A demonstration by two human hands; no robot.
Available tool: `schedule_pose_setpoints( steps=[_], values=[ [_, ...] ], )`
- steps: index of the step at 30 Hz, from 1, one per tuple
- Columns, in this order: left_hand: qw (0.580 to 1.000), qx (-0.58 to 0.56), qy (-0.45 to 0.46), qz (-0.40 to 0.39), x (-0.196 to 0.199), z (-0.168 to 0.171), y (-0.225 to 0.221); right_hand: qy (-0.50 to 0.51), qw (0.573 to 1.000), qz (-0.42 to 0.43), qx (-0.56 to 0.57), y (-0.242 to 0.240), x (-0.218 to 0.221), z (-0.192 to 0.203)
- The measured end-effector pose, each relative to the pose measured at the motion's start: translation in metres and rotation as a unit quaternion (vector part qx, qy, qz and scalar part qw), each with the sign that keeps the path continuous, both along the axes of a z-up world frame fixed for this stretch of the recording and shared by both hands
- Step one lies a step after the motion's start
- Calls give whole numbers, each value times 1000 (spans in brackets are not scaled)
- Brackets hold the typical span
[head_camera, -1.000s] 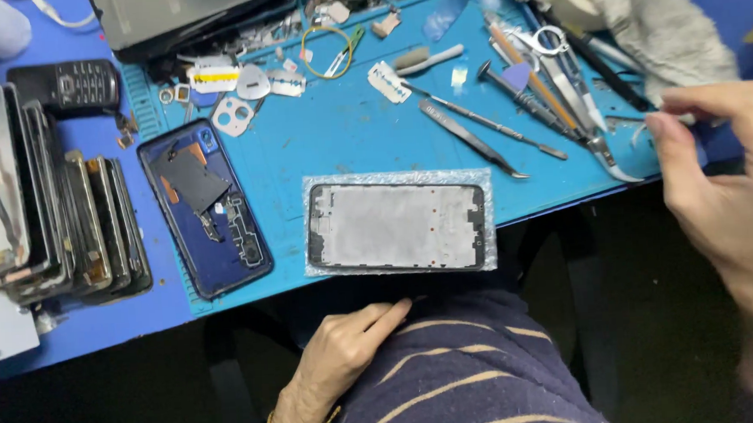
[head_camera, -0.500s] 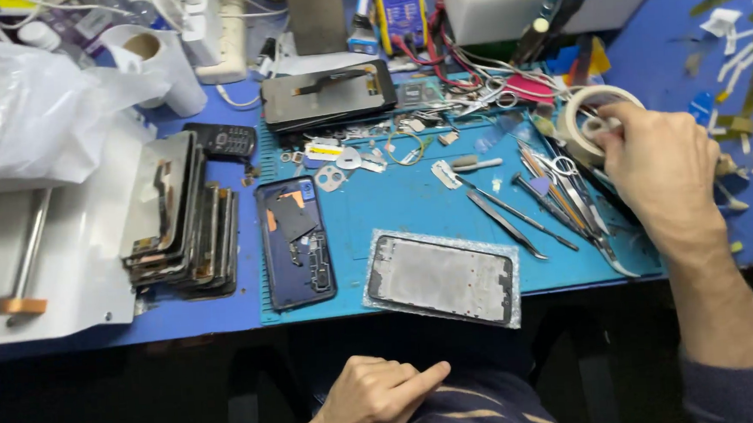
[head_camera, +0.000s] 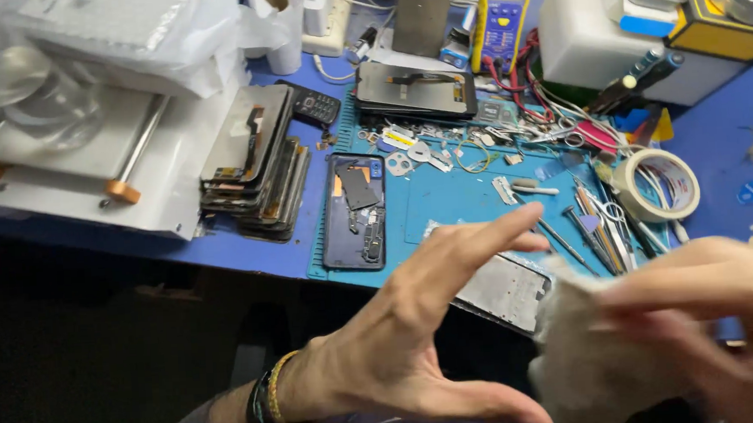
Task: The person scrapes residue from a phone mid-frame with a small blade, wipes the frame surface with a cloth, and uses tweezers to pick at the frame edges while the phone body lies on the workbench.
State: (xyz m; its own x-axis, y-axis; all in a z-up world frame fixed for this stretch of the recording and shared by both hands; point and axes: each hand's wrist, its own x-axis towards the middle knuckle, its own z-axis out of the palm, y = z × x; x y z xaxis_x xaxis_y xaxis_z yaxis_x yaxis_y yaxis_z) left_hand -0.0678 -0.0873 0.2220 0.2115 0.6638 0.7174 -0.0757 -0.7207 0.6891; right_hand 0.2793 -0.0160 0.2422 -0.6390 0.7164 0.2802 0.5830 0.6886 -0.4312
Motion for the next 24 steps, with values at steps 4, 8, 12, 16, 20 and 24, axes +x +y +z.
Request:
schedule_pose_setpoints(
  steps=[4, 8, 12, 16, 20, 24],
  values=[
    [945, -283, 61, -152, -27, -33, -28, -90, 989, 47, -112, -30, -158, 36],
    [932, -335, -42, -132, -84, -44, -78, -60, 934, 149, -318, 6, -244, 25],
    [915, -403, 5, -14, -129, -24, -125, 219, 879, 355, -230, 39, -361, 12],
    [909, -395, -35, 131, -164, -41, -155, 151, 960, 235, -8, 72, -477, 12],
    [886, -415, -100, 181, -202, -62, -184, 152, 945, 290, -17, 42, -501, 12],
    [856, -423, -152, 255, -222, -83, -203, 140, 927, 346, -32, 7, -498, 4]
  ],
)
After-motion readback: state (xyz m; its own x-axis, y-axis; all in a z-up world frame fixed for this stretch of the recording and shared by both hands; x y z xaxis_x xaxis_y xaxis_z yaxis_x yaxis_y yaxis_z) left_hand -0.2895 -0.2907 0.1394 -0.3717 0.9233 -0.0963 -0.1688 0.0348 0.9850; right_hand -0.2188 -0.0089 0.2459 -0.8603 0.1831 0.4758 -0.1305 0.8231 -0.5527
